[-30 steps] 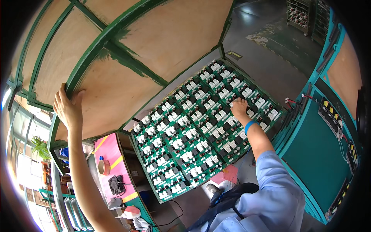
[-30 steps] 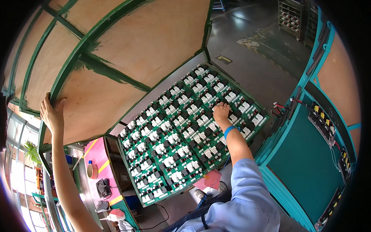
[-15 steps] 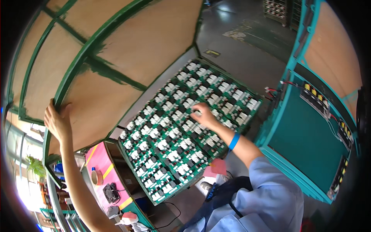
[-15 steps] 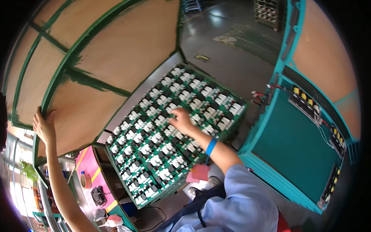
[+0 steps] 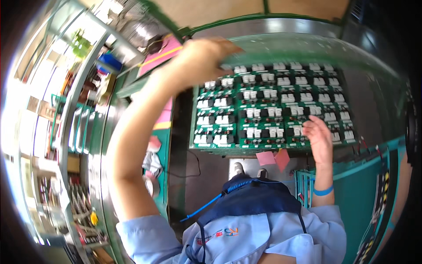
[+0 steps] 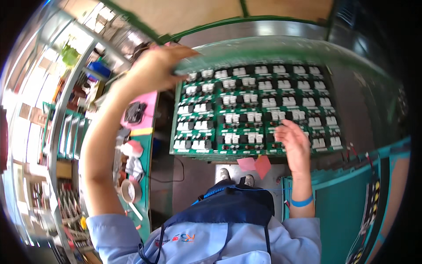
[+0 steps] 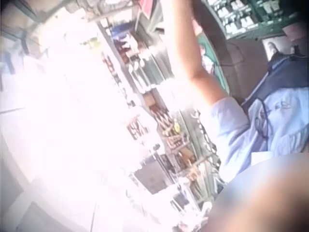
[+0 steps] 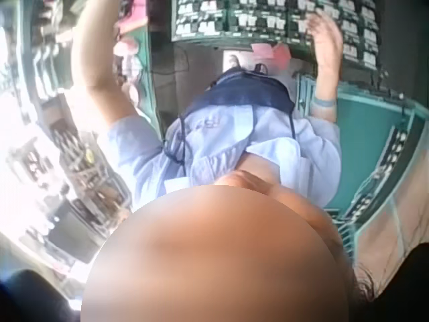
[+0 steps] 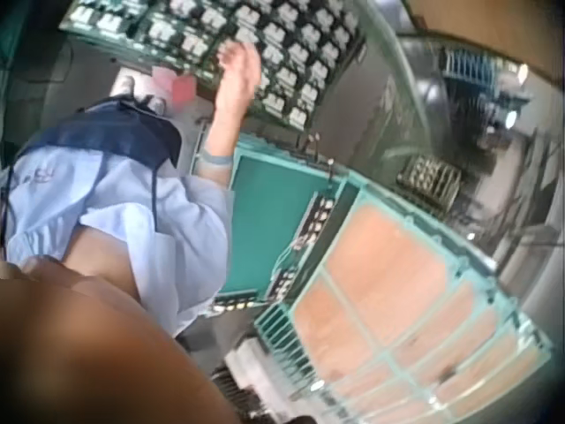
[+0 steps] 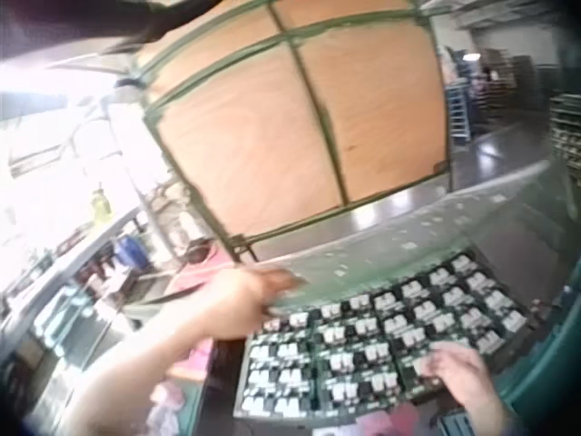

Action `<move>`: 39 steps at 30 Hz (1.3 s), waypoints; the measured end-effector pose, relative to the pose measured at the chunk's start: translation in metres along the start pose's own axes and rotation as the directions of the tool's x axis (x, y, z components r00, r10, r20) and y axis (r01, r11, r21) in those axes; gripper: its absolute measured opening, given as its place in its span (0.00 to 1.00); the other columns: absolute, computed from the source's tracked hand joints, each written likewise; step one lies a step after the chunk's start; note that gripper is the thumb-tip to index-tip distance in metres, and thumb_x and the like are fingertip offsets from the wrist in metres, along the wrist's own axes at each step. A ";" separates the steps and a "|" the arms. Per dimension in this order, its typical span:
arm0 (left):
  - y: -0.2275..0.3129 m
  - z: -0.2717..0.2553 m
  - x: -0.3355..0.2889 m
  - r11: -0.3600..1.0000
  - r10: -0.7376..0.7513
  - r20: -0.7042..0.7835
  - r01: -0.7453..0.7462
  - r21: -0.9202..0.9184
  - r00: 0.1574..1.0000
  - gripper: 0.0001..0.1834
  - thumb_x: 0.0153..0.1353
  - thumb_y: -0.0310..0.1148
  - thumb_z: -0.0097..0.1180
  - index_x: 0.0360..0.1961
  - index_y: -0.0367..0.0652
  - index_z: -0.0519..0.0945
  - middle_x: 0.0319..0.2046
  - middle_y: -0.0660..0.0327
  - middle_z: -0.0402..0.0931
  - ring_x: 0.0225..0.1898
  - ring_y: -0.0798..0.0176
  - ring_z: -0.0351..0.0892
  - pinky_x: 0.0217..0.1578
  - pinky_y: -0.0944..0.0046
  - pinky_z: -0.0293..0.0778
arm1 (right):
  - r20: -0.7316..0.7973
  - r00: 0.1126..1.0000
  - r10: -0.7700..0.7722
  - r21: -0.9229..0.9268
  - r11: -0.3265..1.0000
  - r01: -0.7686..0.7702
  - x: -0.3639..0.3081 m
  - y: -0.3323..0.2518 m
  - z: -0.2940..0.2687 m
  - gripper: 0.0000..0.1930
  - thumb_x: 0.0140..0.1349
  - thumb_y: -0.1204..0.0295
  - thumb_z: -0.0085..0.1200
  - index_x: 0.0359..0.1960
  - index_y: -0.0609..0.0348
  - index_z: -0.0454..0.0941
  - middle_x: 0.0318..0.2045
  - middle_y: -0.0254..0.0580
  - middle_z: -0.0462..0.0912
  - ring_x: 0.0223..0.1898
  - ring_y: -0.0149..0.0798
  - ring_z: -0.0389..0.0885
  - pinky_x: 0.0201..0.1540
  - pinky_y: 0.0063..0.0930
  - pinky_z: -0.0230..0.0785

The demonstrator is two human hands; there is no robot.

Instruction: The person picks up green circuit boards from a workbench and places them into a large green rack filled with similar boards. They use orange pliers to trim components on the boards before placing them in the rack. The person repeats this process, handling the boards one at a time and organizing them in the rack.

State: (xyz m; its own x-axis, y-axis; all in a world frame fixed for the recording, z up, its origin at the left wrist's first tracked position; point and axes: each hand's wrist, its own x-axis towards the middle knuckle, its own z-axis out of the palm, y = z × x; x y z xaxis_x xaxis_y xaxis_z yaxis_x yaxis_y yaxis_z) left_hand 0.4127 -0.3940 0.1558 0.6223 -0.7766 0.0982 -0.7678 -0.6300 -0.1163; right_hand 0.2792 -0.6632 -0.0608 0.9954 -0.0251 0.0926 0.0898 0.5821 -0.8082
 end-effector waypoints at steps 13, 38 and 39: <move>0.057 0.099 -0.041 0.989 0.029 0.165 -0.004 -0.150 0.986 0.35 0.32 0.21 0.56 0.49 0.43 0.65 0.49 0.53 0.65 0.47 0.54 0.69 0.41 0.60 0.71 | -0.271 0.863 -0.427 -0.886 -0.240 -0.397 -0.018 0.067 -0.189 0.26 0.40 0.59 0.60 0.42 0.58 0.71 0.50 0.52 0.63 0.54 0.52 0.58 0.53 0.46 0.51; 0.063 0.091 -0.039 0.998 0.017 0.226 -0.004 -0.058 0.974 0.35 0.34 0.25 0.59 0.50 0.45 0.64 0.48 0.53 0.67 0.42 0.53 0.73 0.38 0.58 0.71 | -0.496 0.798 -0.343 -0.804 -0.167 -0.571 0.006 0.042 -0.213 0.30 0.35 0.58 0.63 0.43 0.54 0.72 0.51 0.57 0.59 0.57 0.55 0.52 0.54 0.49 0.48; 0.063 0.092 -0.041 0.998 0.012 0.236 0.003 -0.066 0.972 0.35 0.34 0.25 0.59 0.50 0.45 0.64 0.48 0.53 0.67 0.42 0.53 0.73 0.38 0.58 0.71 | -0.509 0.792 -0.339 -0.795 -0.168 -0.583 0.007 0.040 -0.208 0.29 0.36 0.58 0.62 0.43 0.55 0.72 0.49 0.56 0.61 0.56 0.55 0.53 0.52 0.47 0.50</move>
State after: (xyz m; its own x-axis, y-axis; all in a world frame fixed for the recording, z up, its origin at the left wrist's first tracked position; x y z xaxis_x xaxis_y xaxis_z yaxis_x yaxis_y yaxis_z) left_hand 0.3526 -0.4018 0.0535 0.6310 -0.7631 -0.1394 -0.7742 -0.6309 -0.0506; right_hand 0.2970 -0.8095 -0.2134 0.7745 -0.6305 0.0514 -0.5684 -0.7292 -0.3811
